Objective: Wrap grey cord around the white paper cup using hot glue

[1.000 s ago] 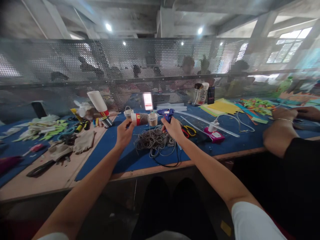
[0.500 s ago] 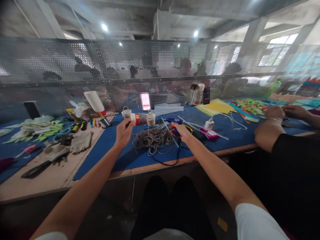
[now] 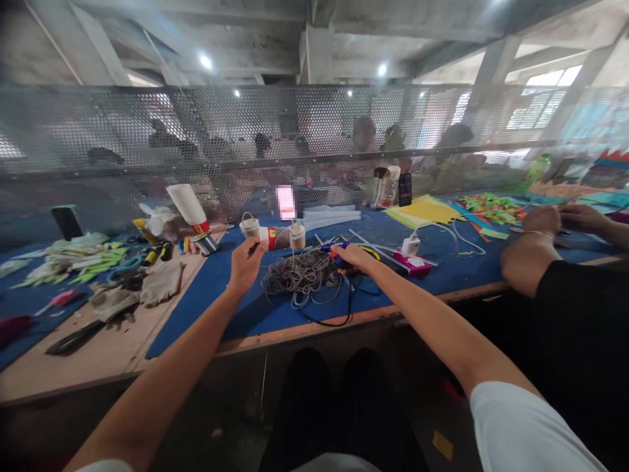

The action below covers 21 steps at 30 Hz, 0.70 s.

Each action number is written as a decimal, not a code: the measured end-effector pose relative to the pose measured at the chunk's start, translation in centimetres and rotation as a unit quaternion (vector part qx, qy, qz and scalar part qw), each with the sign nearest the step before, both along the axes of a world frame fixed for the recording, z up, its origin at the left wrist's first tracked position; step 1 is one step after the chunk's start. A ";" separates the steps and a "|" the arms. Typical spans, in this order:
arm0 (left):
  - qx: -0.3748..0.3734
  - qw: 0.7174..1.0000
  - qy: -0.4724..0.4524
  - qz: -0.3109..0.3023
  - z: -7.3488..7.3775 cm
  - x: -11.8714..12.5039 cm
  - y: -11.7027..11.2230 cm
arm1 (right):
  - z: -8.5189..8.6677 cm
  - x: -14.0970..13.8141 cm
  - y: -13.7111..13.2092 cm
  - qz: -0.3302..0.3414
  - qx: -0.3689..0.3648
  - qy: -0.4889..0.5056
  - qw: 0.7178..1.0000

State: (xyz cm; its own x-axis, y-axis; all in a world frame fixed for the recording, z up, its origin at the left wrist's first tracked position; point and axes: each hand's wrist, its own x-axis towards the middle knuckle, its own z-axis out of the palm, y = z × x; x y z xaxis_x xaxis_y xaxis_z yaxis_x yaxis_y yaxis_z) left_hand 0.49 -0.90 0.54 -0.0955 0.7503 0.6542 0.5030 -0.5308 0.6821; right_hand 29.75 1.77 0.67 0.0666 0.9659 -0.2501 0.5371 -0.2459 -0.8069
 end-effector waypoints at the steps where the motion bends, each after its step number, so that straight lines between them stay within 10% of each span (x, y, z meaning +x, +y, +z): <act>1: 0.001 1.000 -0.001 0.000 0.0 0.0 0.0 | 0.2 0.3 0.0 -0.002 0.007 -0.028 1.000; 7: -0.005 1.000 -0.017 -0.020 0.1 0.3 -0.2 | 1.5 0.1 -0.9 0.039 0.220 -0.267 0.937; 10: -0.020 0.999 -0.032 -0.028 0.3 0.5 -0.5 | 1.5 -2.6 -1.3 0.083 0.296 -0.133 0.942; 16: -0.024 0.998 -0.043 -0.034 0.4 0.3 -0.5 | 1.9 -8.3 -1.2 0.154 0.121 0.275 0.941; 21: -0.024 0.997 -0.054 -0.044 0.4 0.2 -0.3 | 1.7 -9.1 0.0 0.143 0.067 0.288 0.944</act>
State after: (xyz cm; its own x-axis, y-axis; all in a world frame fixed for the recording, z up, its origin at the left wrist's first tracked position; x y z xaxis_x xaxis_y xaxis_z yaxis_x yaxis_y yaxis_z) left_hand 0.64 -1.19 0.90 -0.0960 0.7895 0.6062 0.3791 -0.5342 0.7556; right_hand 20.69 1.78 2.39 -0.3116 0.9494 -0.0386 0.0283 -0.0314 -0.9991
